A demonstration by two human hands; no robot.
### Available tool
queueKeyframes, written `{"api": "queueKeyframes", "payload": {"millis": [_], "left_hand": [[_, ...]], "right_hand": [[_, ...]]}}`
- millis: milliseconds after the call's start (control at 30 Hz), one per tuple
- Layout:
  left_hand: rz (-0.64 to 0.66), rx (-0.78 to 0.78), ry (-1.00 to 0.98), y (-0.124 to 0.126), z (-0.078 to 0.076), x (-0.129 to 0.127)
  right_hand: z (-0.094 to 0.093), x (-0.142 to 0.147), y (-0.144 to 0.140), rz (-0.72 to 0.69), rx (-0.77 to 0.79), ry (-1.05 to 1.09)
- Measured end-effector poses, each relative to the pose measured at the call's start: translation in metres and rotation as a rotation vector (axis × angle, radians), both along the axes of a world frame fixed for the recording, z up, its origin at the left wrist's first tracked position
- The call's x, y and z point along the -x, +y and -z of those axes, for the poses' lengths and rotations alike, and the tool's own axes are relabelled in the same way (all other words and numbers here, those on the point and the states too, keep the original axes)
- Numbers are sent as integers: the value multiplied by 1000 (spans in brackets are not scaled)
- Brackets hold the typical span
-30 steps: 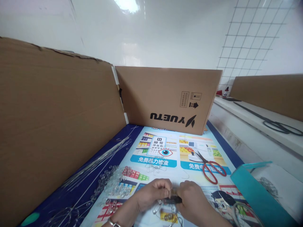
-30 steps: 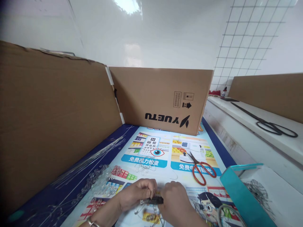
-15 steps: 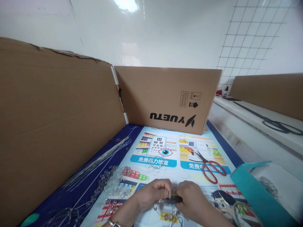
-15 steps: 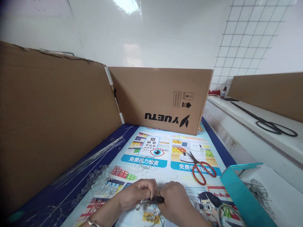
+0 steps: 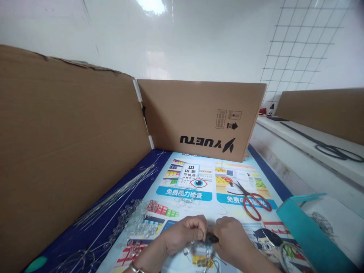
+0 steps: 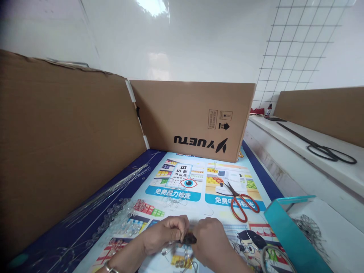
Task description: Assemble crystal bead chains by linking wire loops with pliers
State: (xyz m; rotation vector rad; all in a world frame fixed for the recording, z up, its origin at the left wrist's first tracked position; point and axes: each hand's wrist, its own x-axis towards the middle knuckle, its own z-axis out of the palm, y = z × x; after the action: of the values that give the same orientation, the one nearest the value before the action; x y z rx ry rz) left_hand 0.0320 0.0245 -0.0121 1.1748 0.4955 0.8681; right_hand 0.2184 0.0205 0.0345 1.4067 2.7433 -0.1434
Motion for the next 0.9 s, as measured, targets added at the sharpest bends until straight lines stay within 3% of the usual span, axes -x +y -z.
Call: {"api": "queueKeyframes", "payload": {"millis": [133,300,433,567,667,900], "left_hand": [[-14,-53,79,1,-4,2],[-126,-202,229,0,-26,5],[-253,-462,480,-4,-39,4],[-341,-703,732,-6,-41,0],[-338,-691,728,-3,-35,-2],[-327,-455,596,5,-14,2]], "right_hand": [[-4,0,-1,35,7,-23],[-7,-1,1,85,-9,-25],[-7,-2,2,122,-17,-18],[-3,-2,3,141,-31,-6],[0,-3,4,144,-36,2],[6,-5,8,153,-45,2]]}}
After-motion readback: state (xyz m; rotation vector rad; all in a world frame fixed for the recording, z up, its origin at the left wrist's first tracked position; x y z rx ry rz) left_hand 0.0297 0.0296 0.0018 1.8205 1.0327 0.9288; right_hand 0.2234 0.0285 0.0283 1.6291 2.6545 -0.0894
